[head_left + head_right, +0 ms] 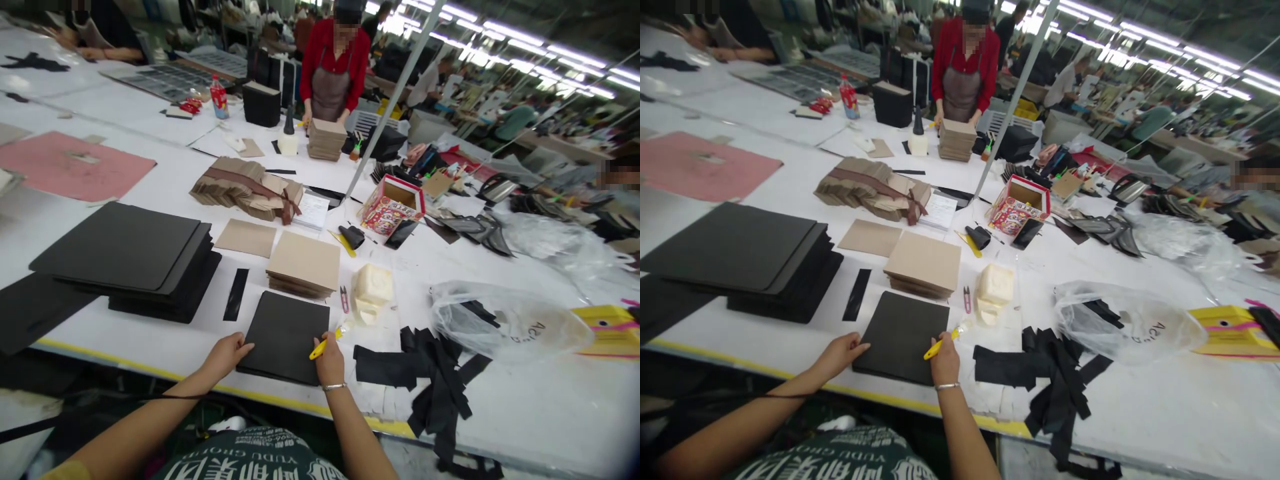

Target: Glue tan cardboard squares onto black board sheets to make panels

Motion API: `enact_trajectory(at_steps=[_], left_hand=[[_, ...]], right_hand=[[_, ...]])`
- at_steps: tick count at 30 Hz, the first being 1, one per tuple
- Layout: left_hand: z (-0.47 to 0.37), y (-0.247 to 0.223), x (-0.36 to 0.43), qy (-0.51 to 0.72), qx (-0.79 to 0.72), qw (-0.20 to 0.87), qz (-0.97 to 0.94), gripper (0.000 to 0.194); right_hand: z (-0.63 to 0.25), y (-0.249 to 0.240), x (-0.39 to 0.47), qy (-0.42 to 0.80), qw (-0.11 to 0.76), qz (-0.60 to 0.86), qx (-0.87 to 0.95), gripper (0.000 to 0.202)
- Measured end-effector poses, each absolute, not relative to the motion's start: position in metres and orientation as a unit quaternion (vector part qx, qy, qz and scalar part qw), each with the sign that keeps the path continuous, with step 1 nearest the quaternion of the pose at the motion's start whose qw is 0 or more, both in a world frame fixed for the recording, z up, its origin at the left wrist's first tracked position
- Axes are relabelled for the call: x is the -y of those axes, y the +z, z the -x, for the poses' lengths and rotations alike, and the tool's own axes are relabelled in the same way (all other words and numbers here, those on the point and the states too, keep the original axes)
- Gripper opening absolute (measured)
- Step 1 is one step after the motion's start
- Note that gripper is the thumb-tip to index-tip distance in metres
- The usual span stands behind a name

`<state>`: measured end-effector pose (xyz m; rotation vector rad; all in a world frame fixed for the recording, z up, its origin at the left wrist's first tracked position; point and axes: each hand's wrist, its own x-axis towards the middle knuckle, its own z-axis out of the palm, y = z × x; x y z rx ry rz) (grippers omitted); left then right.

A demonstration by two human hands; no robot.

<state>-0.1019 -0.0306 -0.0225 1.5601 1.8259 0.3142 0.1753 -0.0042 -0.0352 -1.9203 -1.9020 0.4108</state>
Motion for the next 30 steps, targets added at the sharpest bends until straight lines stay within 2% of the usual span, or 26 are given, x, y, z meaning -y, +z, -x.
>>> enact_trajectory(at_steps=[4, 7, 9, 11, 13, 15, 18, 20, 25, 30], left_hand=[[0.102, -0.016, 0.028, 0.064, -0.704, 0.332, -0.625, 0.027], [0.098, -0.002, 0.030, 0.051, -0.700, 0.230, -0.674, 0.018], [0.089, 0.008, 0.034, 0.074, -0.659, 0.144, -0.734, 0.015], [0.075, 0.015, 0.038, 0.096, -0.560, 0.109, -0.816, 0.017], [0.057, 0.016, 0.043, 0.104, -0.429, 0.115, -0.890, 0.022], [0.041, 0.010, 0.047, 0.096, -0.326, 0.124, -0.932, 0.028], [0.027, -0.004, 0.050, 0.084, -0.288, 0.125, -0.946, 0.037], [0.026, -0.012, 0.051, 0.086, -0.295, 0.130, -0.943, 0.040], [0.030, -0.020, 0.053, 0.085, -0.316, 0.167, -0.930, 0.044], [0.031, -0.015, 0.054, 0.072, -0.321, 0.186, -0.926, 0.050]], right_hand=[[-0.178, -0.032, 0.000, 0.148, 0.181, 0.684, 0.691, 0.027], [-0.185, -0.021, -0.001, 0.125, 0.152, 0.689, 0.697, 0.036], [-0.190, -0.006, -0.004, 0.097, 0.171, 0.692, 0.695, 0.042], [-0.193, 0.016, -0.008, 0.102, 0.234, 0.674, 0.693, 0.044], [-0.186, 0.038, -0.015, 0.177, 0.305, 0.638, 0.685, 0.041], [-0.168, 0.055, -0.023, 0.309, 0.334, 0.605, 0.654, 0.039], [-0.127, 0.062, -0.033, 0.497, 0.287, 0.549, 0.608, 0.035], [-0.103, 0.055, -0.035, 0.559, 0.240, 0.504, 0.613, 0.031], [-0.080, 0.026, -0.041, 0.578, 0.148, 0.429, 0.679, 0.024], [-0.080, 0.009, -0.069, 0.513, 0.190, 0.489, 0.679, 0.024]])
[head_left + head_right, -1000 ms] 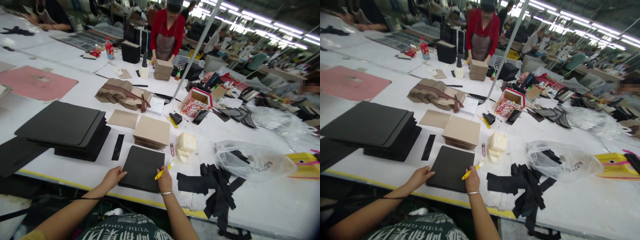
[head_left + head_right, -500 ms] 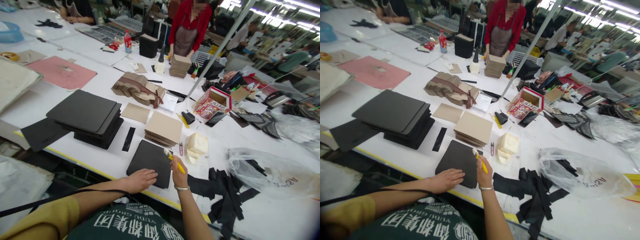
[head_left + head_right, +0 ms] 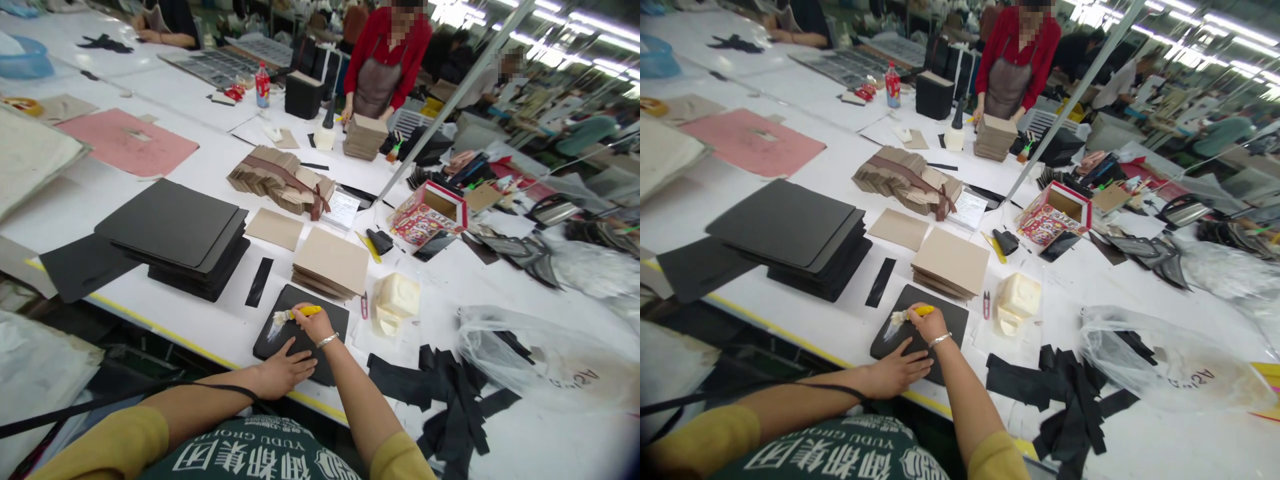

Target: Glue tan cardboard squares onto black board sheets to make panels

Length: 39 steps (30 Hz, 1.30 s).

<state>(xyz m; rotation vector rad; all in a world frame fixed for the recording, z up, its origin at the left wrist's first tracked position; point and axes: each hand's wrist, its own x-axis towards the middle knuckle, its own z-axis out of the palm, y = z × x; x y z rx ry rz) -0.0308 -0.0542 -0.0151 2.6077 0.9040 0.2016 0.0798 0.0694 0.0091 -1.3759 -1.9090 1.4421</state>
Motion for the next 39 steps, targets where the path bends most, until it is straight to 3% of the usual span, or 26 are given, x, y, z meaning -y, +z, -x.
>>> enact_trajectory(at_steps=[8, 14, 18, 22, 27, 35, 39], left_hand=[[0.032, -0.014, 0.046, 0.059, -0.328, 0.151, -0.931, 0.042], [0.031, -0.015, 0.039, 0.052, -0.315, 0.139, -0.937, 0.038], [0.033, -0.015, 0.034, 0.047, -0.306, 0.145, -0.940, 0.038], [0.031, -0.015, 0.032, 0.031, -0.311, 0.145, -0.939, 0.040], [0.027, -0.013, 0.032, 0.019, -0.325, 0.140, -0.935, 0.046], [0.030, -0.008, 0.029, 0.025, -0.310, 0.135, -0.941, 0.046], [0.031, -0.004, 0.031, 0.033, -0.299, 0.140, -0.943, 0.042]], right_hand=[[-0.080, 0.002, -0.093, 0.457, 0.281, 0.596, 0.598, 0.030], [-0.148, 0.003, -0.081, 0.402, 0.309, 0.672, 0.540, 0.031], [-0.199, 0.014, -0.074, 0.369, 0.287, 0.696, 0.545, 0.031], [-0.215, 0.028, -0.064, 0.279, 0.260, 0.628, 0.679, 0.026], [-0.213, 0.023, -0.025, 0.181, 0.145, 0.493, 0.839, 0.023], [-0.221, 0.037, 0.071, 0.223, 0.093, 0.461, 0.854, 0.023], [-0.221, 0.059, 0.065, 0.293, 0.171, 0.494, 0.800, 0.023]])
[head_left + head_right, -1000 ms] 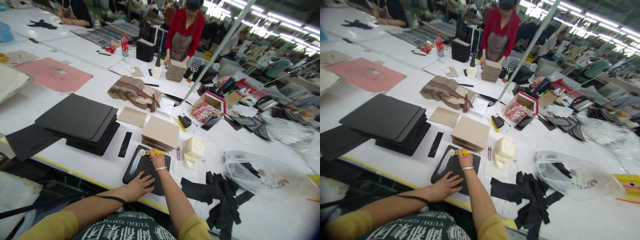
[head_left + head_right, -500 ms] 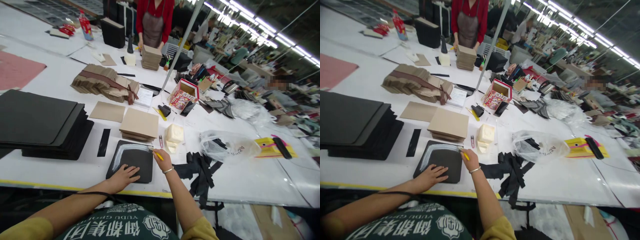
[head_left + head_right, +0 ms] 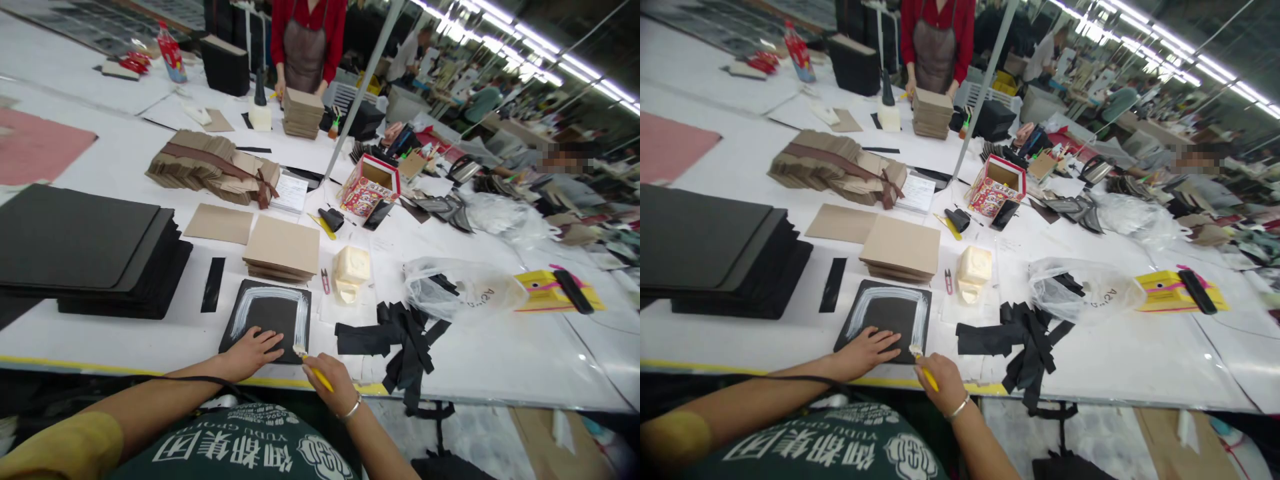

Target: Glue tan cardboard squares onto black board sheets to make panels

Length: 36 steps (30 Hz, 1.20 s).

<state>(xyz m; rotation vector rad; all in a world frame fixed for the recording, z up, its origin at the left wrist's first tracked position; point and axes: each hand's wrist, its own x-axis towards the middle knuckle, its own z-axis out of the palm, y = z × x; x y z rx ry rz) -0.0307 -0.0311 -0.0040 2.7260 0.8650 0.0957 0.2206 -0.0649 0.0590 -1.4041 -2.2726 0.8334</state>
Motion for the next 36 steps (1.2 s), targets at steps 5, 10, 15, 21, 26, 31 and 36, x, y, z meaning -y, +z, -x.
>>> enact_trajectory(at_steps=[5, 10, 15, 21, 26, 31, 36], left_hand=[[0.043, 0.020, -0.009, 0.121, -0.322, 0.203, -0.917, 0.027], [0.069, 0.048, -0.117, 0.265, -0.647, 0.083, -0.710, 0.028], [0.074, 0.059, -0.193, 0.148, -0.740, 0.122, -0.645, 0.034], [0.067, 0.060, -0.197, 0.112, -0.732, 0.130, -0.659, 0.026], [0.060, 0.077, -0.194, 0.122, -0.730, 0.118, -0.661, 0.024], [0.053, 0.096, -0.188, 0.152, -0.727, 0.102, -0.662, 0.023], [0.052, 0.107, -0.189, 0.191, -0.722, 0.123, -0.654, 0.023]], right_hand=[[-0.218, 0.076, 0.005, 0.300, 0.393, 0.617, 0.613, 0.025], [-0.194, 0.065, -0.090, 0.238, 0.406, 0.647, 0.600, 0.032], [-0.163, 0.042, -0.162, 0.114, 0.311, 0.682, 0.651, 0.022], [-0.153, 0.034, -0.170, 0.117, 0.260, 0.713, 0.641, 0.018], [-0.150, 0.031, -0.168, 0.116, 0.304, 0.704, 0.631, 0.017], [-0.150, 0.028, -0.168, 0.116, 0.333, 0.693, 0.629, 0.014], [-0.148, 0.025, -0.167, 0.121, 0.346, 0.692, 0.622, 0.016]])
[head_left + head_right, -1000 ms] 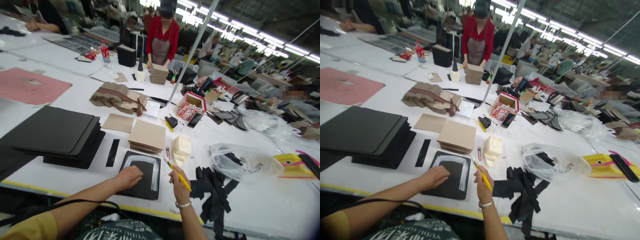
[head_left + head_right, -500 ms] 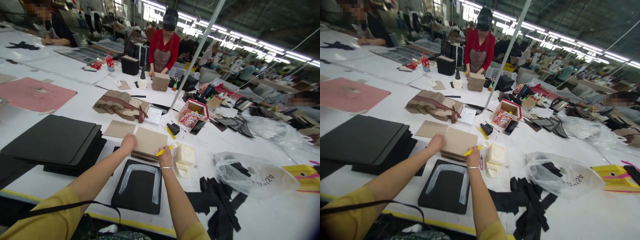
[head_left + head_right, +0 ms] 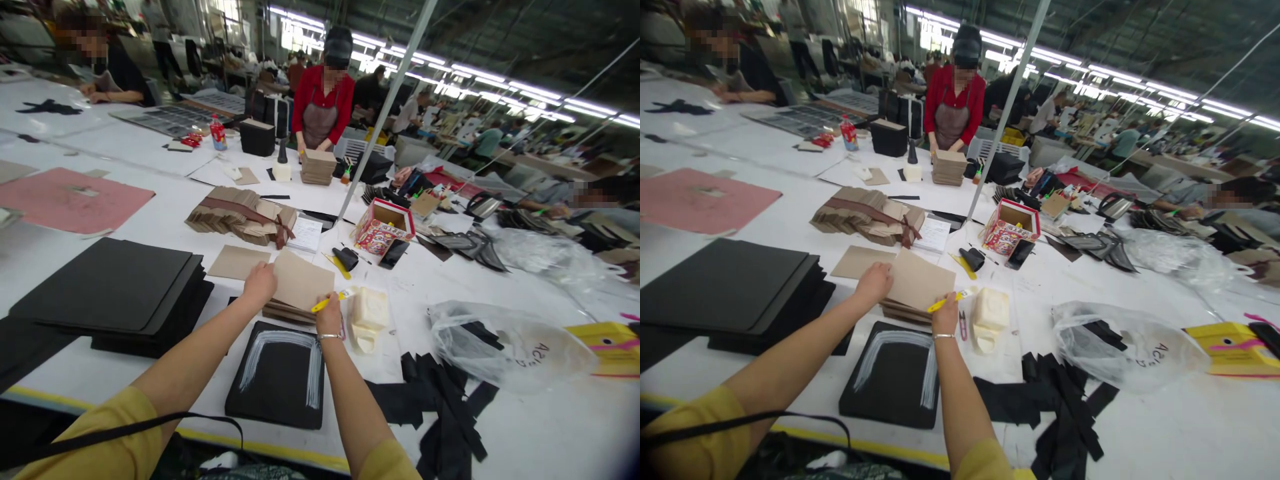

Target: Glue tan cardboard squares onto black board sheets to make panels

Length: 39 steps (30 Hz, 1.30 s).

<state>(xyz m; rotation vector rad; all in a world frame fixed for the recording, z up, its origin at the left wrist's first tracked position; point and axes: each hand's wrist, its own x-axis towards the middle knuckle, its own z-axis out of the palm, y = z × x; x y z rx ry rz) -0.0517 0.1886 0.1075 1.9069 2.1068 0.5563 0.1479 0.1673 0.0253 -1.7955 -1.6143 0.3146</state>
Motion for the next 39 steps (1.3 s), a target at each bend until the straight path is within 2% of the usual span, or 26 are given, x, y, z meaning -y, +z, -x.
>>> enact_trajectory(at_steps=[3, 6, 8, 12, 16, 21, 25, 39], left_hand=[[0.051, 0.115, -0.192, 0.262, -0.695, 0.205, -0.637, 0.022], [0.051, 0.122, -0.184, 0.433, -0.614, 0.375, -0.544, 0.026], [0.054, 0.123, -0.168, 0.505, -0.560, 0.460, -0.468, 0.033], [0.062, 0.107, -0.117, 0.492, -0.550, 0.548, -0.393, 0.040], [0.072, 0.066, -0.061, 0.377, -0.626, 0.534, -0.425, 0.037], [0.085, 0.020, -0.018, 0.236, -0.681, 0.437, -0.538, 0.036], [0.091, 0.002, -0.013, 0.227, -0.685, 0.387, -0.574, 0.032], [0.099, -0.025, -0.022, 0.223, -0.718, 0.418, -0.510, 0.031]], right_hand=[[-0.149, 0.029, -0.168, 0.139, 0.353, 0.694, 0.612, 0.018], [-0.158, 0.042, -0.167, 0.155, 0.379, 0.692, 0.595, 0.022], [-0.169, 0.055, -0.160, 0.158, 0.409, 0.690, 0.577, 0.024], [-0.193, 0.071, -0.125, 0.164, 0.440, 0.700, 0.538, 0.024], [-0.204, 0.053, -0.072, 0.193, 0.422, 0.691, 0.554, 0.027], [-0.200, 0.003, -0.018, 0.242, 0.324, 0.710, 0.576, 0.024], [-0.196, -0.019, -0.010, 0.232, 0.286, 0.715, 0.594, 0.023], [-0.192, -0.032, -0.025, 0.222, 0.252, 0.715, 0.614, 0.025]])
